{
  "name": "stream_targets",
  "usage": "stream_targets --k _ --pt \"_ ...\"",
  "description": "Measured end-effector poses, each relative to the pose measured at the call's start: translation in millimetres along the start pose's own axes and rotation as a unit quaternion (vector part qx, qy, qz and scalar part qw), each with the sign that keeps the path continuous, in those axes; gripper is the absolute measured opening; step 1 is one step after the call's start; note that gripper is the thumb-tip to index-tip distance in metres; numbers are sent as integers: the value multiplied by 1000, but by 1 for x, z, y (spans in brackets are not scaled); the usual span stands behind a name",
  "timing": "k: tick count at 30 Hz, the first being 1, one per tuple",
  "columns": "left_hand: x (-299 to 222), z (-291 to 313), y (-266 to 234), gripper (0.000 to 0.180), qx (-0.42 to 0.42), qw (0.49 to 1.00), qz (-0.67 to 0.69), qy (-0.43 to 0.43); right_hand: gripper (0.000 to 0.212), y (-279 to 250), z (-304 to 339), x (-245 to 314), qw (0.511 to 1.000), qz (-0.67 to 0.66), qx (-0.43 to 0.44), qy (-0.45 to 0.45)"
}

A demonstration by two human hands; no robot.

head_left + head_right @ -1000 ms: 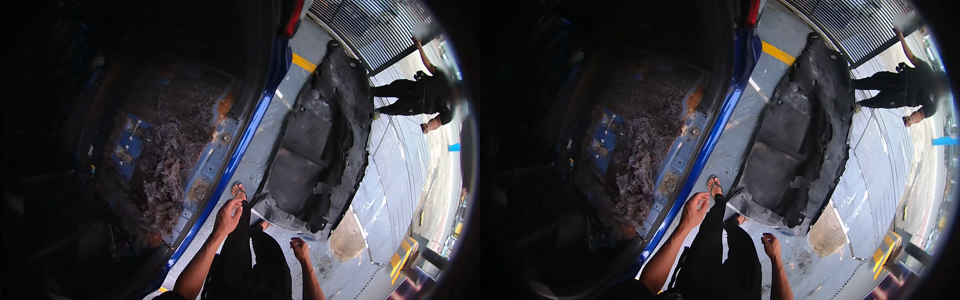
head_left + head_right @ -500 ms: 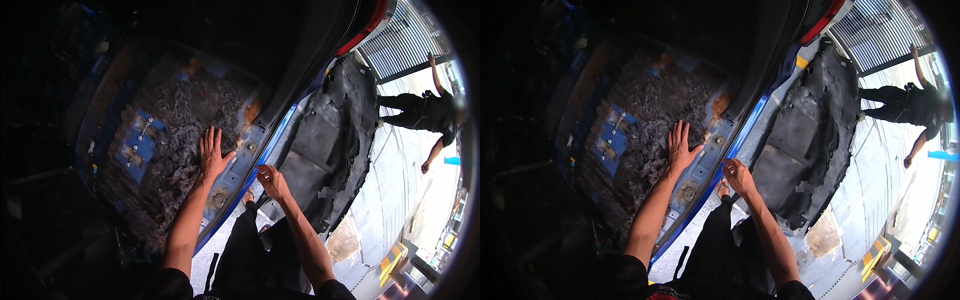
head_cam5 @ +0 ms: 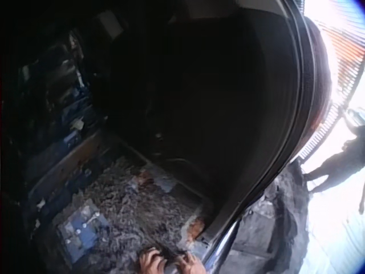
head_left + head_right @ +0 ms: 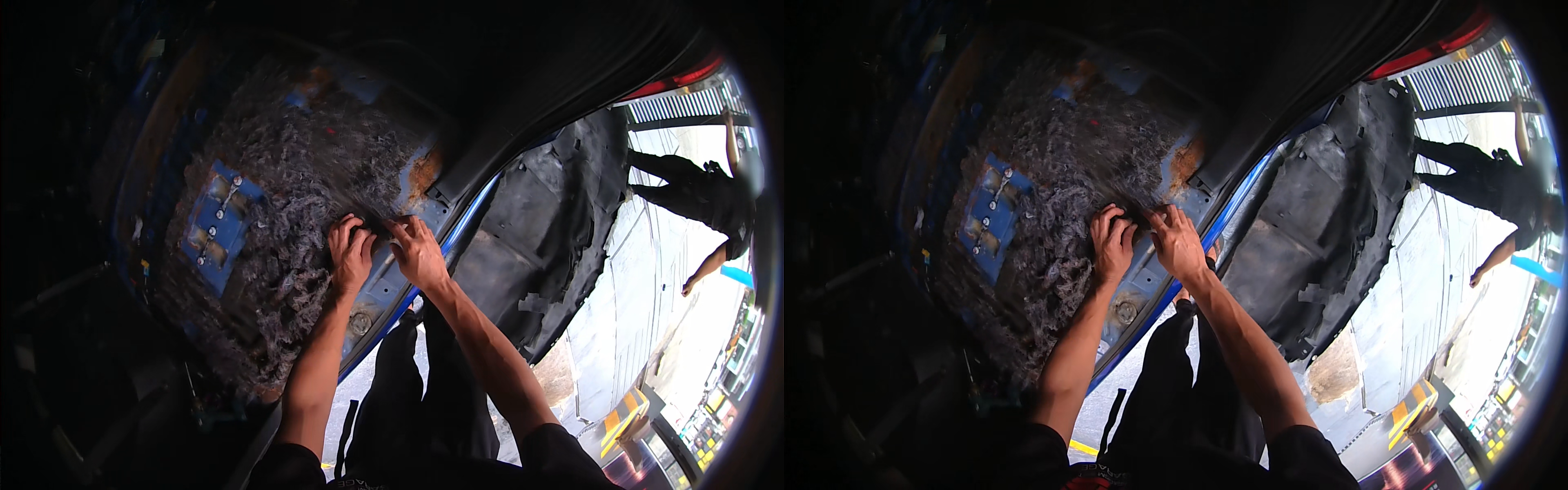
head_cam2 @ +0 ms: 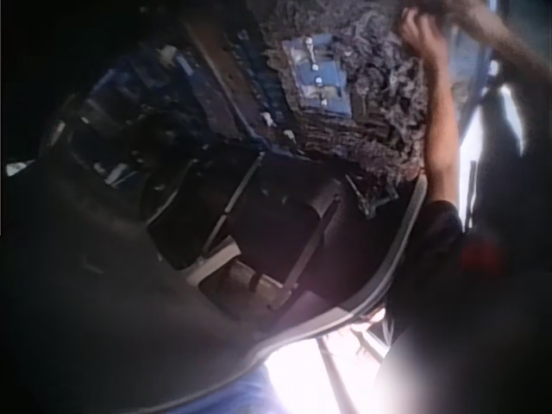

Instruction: The person removes the trunk carpet from a blue car by hand, pulling it away from the metal floor and tossing it aside. They continue to pull and tear away remaining sections of the carpet and underlying insulation material.

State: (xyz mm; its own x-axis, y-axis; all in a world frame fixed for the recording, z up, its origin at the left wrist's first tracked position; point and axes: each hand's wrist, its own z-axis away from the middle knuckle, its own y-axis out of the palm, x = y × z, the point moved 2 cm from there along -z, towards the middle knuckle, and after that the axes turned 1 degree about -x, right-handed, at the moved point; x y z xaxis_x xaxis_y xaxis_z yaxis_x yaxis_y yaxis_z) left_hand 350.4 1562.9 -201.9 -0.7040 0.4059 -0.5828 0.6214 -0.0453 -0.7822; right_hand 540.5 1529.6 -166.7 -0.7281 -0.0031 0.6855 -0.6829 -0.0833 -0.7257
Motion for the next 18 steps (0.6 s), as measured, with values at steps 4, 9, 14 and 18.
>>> stream_targets --k 4,9,14,18 --pt "2 -1 3 13 1 1000 -11 -20 37 6 -37 -18 990 1 48 -134" --pt "2 0 3 27 27 997 -38 -54 18 9 -59 -45 967 -27 107 -232" --pt "-1 -1 3 45 37 995 -65 -71 12 -3 -87 -44 986 -37 51 -157" --pt "0 -2 4 50 39 994 -71 -72 19 -20 -131 -46 995 -93 -44 -15"
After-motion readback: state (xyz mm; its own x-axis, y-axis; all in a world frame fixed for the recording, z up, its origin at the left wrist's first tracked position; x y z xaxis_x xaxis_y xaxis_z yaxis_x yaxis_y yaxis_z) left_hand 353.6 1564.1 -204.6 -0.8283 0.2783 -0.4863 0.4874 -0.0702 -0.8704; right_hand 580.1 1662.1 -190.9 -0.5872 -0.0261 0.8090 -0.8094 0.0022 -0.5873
